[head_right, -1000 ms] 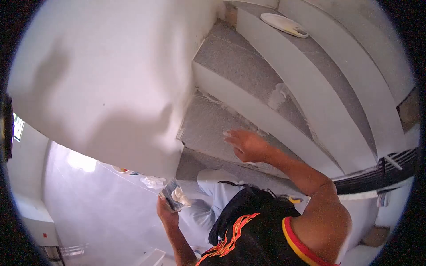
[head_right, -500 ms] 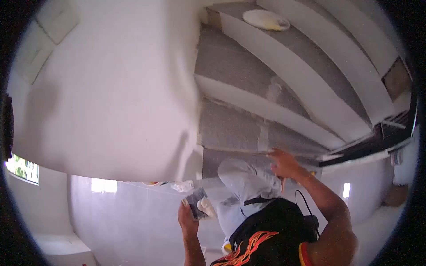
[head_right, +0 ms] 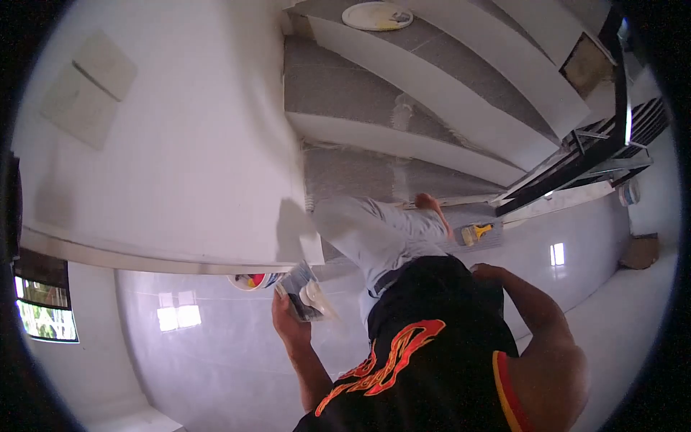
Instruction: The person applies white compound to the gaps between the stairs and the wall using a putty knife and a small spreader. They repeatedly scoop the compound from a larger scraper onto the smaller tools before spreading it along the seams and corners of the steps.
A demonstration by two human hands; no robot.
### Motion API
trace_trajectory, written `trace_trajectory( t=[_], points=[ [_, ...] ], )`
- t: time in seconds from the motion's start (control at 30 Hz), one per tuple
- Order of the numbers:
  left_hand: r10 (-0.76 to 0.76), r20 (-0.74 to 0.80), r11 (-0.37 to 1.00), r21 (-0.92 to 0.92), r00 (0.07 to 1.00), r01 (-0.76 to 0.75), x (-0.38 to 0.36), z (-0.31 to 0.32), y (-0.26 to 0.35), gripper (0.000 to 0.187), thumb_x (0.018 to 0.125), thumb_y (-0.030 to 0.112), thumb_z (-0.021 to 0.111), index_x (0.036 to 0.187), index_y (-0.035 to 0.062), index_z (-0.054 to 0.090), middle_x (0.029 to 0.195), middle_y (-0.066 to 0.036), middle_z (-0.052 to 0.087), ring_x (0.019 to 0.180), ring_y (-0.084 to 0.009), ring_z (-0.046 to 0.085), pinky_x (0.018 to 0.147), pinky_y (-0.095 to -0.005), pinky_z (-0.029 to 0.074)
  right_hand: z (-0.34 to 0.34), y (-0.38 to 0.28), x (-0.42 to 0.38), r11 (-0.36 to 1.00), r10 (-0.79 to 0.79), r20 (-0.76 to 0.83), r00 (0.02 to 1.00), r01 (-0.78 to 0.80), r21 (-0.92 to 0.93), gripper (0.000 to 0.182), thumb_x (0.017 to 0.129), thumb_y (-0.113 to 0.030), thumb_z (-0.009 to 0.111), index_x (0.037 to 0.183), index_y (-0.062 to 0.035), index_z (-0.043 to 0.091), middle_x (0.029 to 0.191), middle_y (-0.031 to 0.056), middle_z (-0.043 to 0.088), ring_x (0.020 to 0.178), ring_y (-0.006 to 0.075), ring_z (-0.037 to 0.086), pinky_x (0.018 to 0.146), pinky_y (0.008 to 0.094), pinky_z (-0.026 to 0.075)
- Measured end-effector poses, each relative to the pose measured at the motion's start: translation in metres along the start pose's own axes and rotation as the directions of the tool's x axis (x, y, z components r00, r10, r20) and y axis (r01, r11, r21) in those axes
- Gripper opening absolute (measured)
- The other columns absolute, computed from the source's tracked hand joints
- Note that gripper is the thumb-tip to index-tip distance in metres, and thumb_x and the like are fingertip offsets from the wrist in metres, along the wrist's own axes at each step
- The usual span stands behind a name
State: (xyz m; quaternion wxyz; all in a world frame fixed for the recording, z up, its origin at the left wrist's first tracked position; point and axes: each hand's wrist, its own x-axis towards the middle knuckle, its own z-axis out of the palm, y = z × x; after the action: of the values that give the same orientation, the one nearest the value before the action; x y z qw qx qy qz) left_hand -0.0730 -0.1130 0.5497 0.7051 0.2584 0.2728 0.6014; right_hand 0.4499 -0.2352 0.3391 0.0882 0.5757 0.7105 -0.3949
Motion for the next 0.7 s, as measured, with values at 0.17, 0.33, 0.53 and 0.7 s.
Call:
trace_trajectory(
  t=[0.17, 0.33, 0.53, 0.7],
  points=[
    [0.134, 0.074, 0.990, -0.040, 0.988, -0.132, -0.030, -0.009, 0.066, 0.048, 0.074, 0.019, 0.040, 0.117, -0.0027, 0.038, 0.105, -0.012, 0.049, 0.098, -0.0217, 0.051, 0.084, -0.0316, 0.041, 0.017, 0.023, -0.025, 0.220, 0.482, 0.170, 0.860, -0.306, 0.926, 0.038, 0.071, -0.027, 0.059, 0.100, -0.0026, 0.057, 0.092, 0.0080, 0.060, 0.086, 0.0170, 0.055, 0.076, 0.0329, 0.043],
    [0.169, 0.072, 0.983, -0.086, 0.983, -0.163, -0.050, -0.059, 0.049, 0.045, 0.078, 0.019, 0.040, 0.118, -0.0013, 0.036, 0.107, -0.011, 0.049, 0.099, -0.0218, 0.050, 0.085, -0.0327, 0.041, -0.052, -0.109, -0.020, 0.783, 0.583, -0.360, 0.729, -0.621, 0.011, 0.053, 0.064, -0.038, 0.065, 0.100, -0.0003, 0.056, 0.096, 0.0183, 0.059, 0.092, 0.0279, 0.056, 0.078, 0.0356, 0.043],
    [0.188, 0.070, 0.980, -0.079, 0.980, -0.183, -0.039, -0.008, -0.012, 0.043, 0.082, 0.017, 0.039, 0.121, 0.0003, 0.035, 0.111, -0.011, 0.049, 0.100, -0.0220, 0.050, 0.086, -0.0338, 0.041, -0.191, -0.099, -0.013, 0.942, 0.077, -0.766, 0.638, -0.297, -0.153, 0.050, 0.070, -0.035, 0.061, 0.105, 0.0000, 0.053, 0.104, 0.0226, 0.053, 0.096, 0.0359, 0.051, 0.082, 0.0419, 0.040],
    [0.280, -0.023, 0.956, 0.096, 0.960, -0.277, 0.066, 0.075, 0.008, 0.034, 0.084, 0.016, 0.038, 0.112, -0.0020, 0.041, 0.103, -0.010, 0.050, 0.095, -0.0190, 0.051, 0.082, -0.0308, 0.042, -0.411, -0.180, 0.000, 0.986, 0.010, -0.837, 0.547, -0.146, -0.084, 0.042, 0.074, -0.028, 0.060, 0.104, 0.0002, 0.054, 0.102, 0.0187, 0.055, 0.092, 0.0301, 0.054, 0.079, 0.0374, 0.043]
  ],
)
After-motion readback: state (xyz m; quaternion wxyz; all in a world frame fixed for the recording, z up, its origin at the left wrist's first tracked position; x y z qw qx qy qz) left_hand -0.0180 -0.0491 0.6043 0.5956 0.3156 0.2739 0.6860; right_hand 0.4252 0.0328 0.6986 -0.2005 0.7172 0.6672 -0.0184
